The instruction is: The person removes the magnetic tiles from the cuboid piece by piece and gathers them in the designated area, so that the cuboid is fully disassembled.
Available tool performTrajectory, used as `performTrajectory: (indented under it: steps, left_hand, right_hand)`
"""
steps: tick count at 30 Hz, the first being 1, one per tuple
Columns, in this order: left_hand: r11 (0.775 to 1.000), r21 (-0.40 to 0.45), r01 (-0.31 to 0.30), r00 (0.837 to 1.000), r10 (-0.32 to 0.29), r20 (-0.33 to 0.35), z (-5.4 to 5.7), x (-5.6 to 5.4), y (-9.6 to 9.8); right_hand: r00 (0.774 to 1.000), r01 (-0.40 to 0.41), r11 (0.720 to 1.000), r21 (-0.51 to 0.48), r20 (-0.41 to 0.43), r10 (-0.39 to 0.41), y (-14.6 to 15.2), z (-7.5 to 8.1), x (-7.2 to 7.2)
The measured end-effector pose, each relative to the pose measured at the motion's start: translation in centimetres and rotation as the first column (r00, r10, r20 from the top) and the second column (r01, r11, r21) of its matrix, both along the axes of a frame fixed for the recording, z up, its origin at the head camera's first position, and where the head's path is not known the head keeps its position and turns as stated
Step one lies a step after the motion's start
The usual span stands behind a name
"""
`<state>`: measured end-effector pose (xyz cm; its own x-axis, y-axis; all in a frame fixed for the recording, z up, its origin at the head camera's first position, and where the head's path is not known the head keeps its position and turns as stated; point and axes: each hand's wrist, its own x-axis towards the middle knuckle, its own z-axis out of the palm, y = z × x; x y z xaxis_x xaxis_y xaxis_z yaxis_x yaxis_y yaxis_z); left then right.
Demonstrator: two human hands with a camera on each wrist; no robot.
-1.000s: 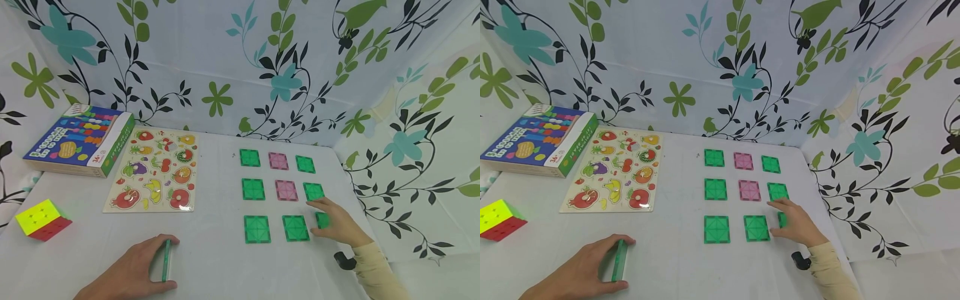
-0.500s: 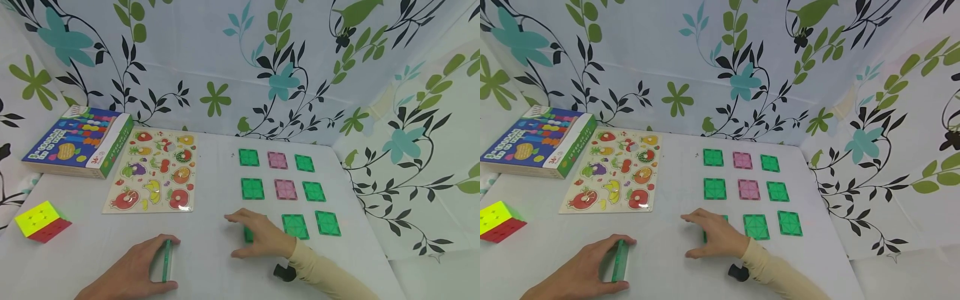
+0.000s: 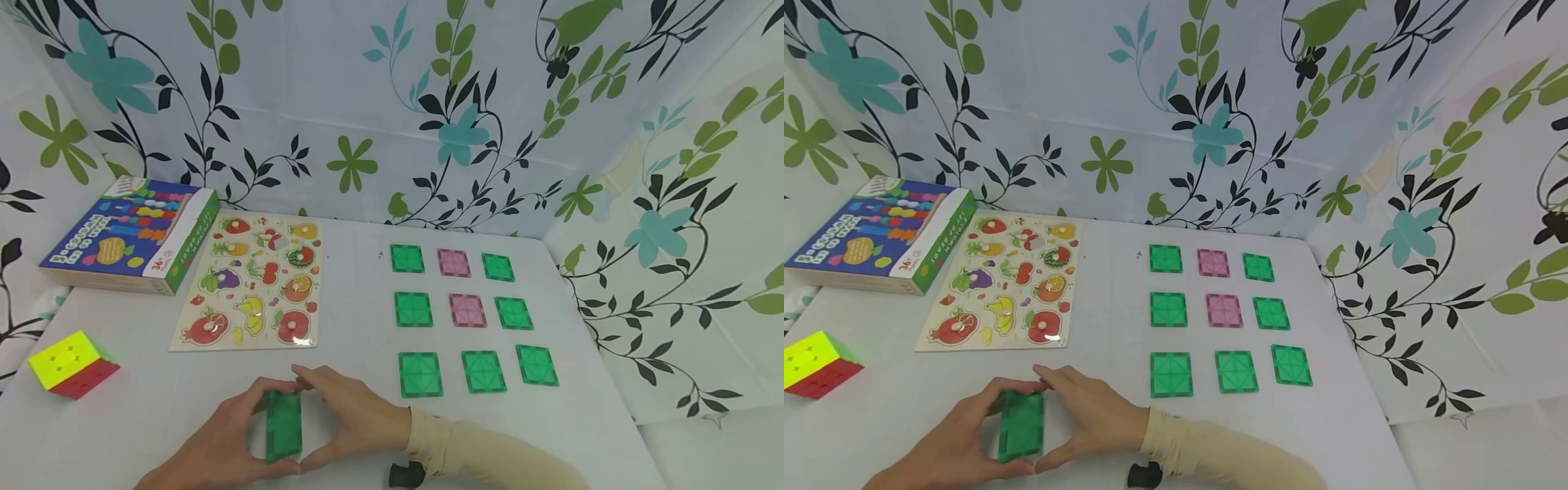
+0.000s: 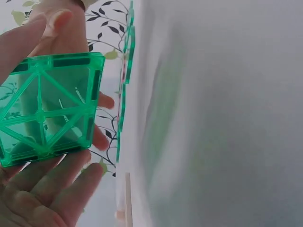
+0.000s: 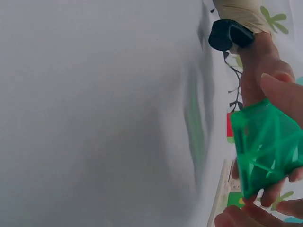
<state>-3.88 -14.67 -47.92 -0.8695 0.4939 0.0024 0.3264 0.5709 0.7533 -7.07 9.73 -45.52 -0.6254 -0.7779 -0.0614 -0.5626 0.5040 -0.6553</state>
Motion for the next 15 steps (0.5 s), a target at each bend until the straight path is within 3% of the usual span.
performTrajectory:
  steps: [5,9,15]
  left_hand:
    - [0.997,0.075,-0.026,0.999,0.028,-0.036,0.06,0.3,0.24]
    - [0.992,0.116,-0.046,0.999,0.049,-0.023,0.04,0.41,0.45]
    - [0.989,0.128,-0.067,0.994,0.078,-0.083,0.05,0.54,0.53]
  right_hand:
    - [0.999,0.019,1.0,-0.006,-0.029,-0.019,-0.85,-0.13,0.32]
    - [0.999,0.039,0.999,-0.002,-0.036,-0.039,-1.11,-0.25,0.4]
    - [0.997,0.06,0.998,-0.035,-0.046,-0.061,-1.1,-0.52,0.38]
